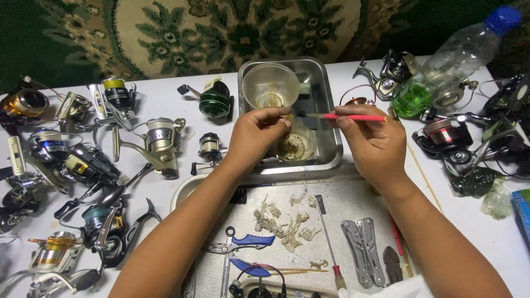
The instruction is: Cleaning and servicing internal components of fishing reels, specifically bearings and gears, using a cloth and small tools.
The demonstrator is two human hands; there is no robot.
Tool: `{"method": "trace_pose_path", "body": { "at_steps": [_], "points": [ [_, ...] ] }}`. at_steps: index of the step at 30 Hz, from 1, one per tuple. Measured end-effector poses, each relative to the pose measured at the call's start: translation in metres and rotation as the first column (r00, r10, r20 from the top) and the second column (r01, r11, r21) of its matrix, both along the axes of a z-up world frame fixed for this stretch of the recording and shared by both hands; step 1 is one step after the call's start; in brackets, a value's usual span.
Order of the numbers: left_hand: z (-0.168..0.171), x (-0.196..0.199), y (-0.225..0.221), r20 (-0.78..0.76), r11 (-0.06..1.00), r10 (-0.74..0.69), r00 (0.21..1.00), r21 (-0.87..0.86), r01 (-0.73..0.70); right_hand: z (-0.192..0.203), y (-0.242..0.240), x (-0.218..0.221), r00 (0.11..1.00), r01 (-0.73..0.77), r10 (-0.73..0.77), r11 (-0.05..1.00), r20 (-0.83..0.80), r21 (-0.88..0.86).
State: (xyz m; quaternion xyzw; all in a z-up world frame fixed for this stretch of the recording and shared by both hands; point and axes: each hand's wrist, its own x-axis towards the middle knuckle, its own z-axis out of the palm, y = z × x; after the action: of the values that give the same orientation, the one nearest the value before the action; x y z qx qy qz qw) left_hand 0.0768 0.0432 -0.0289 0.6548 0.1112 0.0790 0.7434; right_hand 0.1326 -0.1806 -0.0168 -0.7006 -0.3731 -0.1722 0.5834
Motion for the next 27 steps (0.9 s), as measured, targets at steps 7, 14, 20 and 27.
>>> {"method": "trace_pose_path", "body": {
  "at_steps": [7, 14, 20, 27],
  "points": [
    [0.008, -0.005, -0.006, -0.011, 0.997, 0.011, 1.000, 0.080, -0.010, 0.010, 0.010, -0.013, 0.995, -0.039, 0.040, 0.999, 0.094, -0.004],
    [-0.001, -0.006, -0.007, -0.002, 0.999, 0.006, 1.000, 0.053, -0.006, 0.015, 0.014, -0.020, 0.989, -0.005, 0.026, 0.990, 0.148, -0.139],
    [-0.001, -0.005, -0.008, 0.037, 0.996, -0.007, 0.999, 0.086, 0.003, 0.019, 0.015, -0.025, 0.990, -0.026, 0.044, 0.990, 0.132, -0.136],
    [-0.002, -0.006, -0.009, 0.039, 0.988, -0.033, 0.999, 0.151, 0.027, 0.016, 0.014, -0.024, 0.994, 0.001, 0.012, 0.992, 0.105, -0.129]
  ]
}}
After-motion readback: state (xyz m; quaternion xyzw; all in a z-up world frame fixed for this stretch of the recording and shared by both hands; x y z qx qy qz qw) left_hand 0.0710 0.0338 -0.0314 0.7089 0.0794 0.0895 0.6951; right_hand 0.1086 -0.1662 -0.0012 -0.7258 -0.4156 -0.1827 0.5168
